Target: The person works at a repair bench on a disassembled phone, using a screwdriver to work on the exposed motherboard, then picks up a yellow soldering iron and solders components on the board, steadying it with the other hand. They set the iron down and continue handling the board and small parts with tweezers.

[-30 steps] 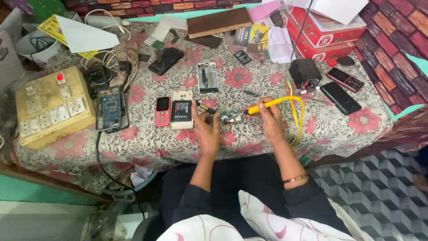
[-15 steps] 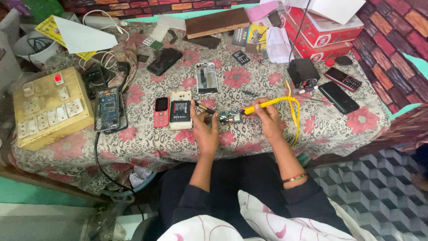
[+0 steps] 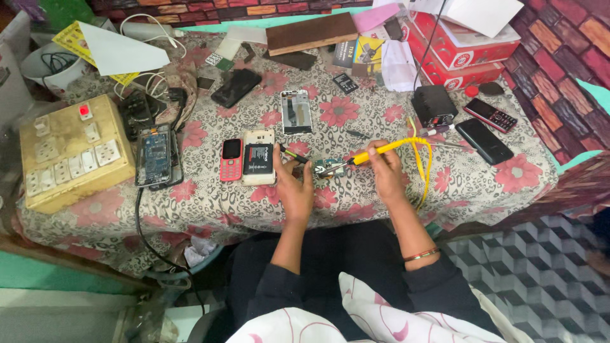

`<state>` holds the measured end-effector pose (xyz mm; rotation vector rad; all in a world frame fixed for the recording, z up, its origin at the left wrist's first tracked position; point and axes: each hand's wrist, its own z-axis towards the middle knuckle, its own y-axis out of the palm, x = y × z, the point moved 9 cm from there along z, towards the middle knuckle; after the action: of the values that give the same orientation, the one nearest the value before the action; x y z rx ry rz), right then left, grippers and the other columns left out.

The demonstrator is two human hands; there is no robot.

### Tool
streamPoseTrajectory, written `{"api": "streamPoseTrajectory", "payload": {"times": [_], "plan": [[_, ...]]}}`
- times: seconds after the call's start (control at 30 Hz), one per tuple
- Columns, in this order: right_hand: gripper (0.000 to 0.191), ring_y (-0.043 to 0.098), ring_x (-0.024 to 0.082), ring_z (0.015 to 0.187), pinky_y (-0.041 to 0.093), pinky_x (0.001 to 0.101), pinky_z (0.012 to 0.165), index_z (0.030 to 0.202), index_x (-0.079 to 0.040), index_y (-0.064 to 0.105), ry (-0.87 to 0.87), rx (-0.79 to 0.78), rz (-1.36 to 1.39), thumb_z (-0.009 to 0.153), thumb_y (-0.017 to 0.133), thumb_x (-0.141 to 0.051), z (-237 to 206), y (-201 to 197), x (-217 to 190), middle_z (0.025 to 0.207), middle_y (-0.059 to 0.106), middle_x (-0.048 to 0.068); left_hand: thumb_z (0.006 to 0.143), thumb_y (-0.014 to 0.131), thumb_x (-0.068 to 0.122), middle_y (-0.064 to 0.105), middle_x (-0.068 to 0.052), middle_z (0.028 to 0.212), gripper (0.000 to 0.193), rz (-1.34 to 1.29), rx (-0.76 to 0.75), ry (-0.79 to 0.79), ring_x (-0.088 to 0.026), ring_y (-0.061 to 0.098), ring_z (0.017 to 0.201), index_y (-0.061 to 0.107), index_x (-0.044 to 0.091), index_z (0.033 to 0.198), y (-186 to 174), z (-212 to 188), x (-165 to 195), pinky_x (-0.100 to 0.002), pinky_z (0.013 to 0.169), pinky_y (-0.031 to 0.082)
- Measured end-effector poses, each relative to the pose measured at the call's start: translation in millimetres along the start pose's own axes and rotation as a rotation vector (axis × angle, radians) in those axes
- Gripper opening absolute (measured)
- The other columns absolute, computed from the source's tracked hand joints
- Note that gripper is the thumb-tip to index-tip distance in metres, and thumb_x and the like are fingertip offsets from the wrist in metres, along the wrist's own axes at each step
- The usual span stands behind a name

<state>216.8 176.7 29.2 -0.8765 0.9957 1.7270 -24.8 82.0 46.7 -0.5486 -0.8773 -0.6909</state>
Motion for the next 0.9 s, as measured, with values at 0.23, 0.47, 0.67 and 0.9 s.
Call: {"api": "streamPoseTrajectory", "payload": {"times": [0.23,0.47,0.67,0.9], "plan": [[0.014,0.061,0.014,0.078,0.048,0.0306,0.065,0.11,-0.01,0.051,-0.058,0.292,0.139,0.107,0.058,-0.022,-3.7,-25.0,-0.3,0.09,0.064,0.006,0.094,0.076,0.011,0.071,-0.012,0.096,0.087,-0.003,-0.007,-0.009,-0.024,0.068,0.085,0.021,0.008,0.162,0.4,-0.1,1.2,-0.036,0.08,0.054],[0.015,0.059,0.013,0.074,0.047,0.0286,0.061,0.109,-0.007,0.052,-0.067,0.282,0.096,0.107,0.058,-0.021,-4.1,-20.5,-5.3,0.087,0.064,0.007,0.094,0.076,0.011,0.071,-0.012,0.096,0.088,0.004,-0.017,-0.018,-0.024,0.067,0.084,0.02,0.007,0.162,0.4,0.3,0.2,-0.036,0.08,0.053],[0.014,0.056,0.012,0.069,0.046,0.0281,0.06,0.108,-0.006,0.054,-0.046,0.292,0.061,0.108,0.058,-0.019,-3.7,-21.4,-3.4,0.084,0.062,0.007,0.094,0.075,0.011,0.07,-0.011,0.094,0.088,-0.013,-0.022,-0.029,-0.024,0.066,0.083,0.02,0.007,0.162,1.6,0.0,0.3,-0.036,0.08,0.053],[0.016,0.057,0.012,0.068,0.047,0.0279,0.059,0.109,-0.006,0.054,-0.003,0.285,0.052,0.107,0.059,-0.022,-2.3,-21.1,-1.4,0.083,0.063,0.006,0.095,0.075,0.011,0.069,-0.011,0.094,0.087,0.005,-0.008,-0.001,-0.024,0.066,0.084,0.02,0.008,0.162,1.1,0.0,2.2,-0.036,0.08,0.053]]}}
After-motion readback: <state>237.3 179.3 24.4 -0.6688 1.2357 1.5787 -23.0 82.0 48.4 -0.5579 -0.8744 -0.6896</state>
